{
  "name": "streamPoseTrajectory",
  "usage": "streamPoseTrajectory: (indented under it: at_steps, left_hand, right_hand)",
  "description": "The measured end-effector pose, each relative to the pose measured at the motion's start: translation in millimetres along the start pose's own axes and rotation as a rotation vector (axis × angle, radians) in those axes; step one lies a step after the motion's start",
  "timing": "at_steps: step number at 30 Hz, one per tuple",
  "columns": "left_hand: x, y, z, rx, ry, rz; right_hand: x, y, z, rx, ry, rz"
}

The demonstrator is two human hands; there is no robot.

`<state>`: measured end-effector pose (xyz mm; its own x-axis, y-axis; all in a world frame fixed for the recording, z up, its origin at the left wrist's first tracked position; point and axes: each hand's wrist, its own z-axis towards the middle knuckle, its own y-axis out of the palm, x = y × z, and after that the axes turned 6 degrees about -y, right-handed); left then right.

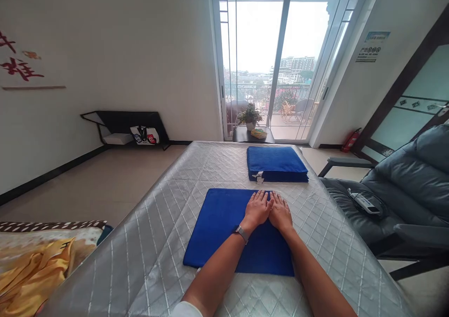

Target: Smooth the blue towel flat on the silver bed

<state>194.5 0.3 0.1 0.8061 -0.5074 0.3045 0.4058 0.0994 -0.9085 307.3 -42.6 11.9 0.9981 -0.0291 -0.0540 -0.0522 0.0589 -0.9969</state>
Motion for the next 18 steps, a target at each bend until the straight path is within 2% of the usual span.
streamPoseTrajectory:
  at_steps: [10,18]
  left_hand:
    - [1.6,-1.8,-1.7,0.017,0.000,0.053]
    - [2.2,-1.0,-1.3,-0.011,-0.027,0.011]
  right_hand:
    - [0.2,-0.9,-0.5,-0.013,-0.008,-0.045]
    - [0.2,-0.1,0.4,-0.019,-0.003,-0.047]
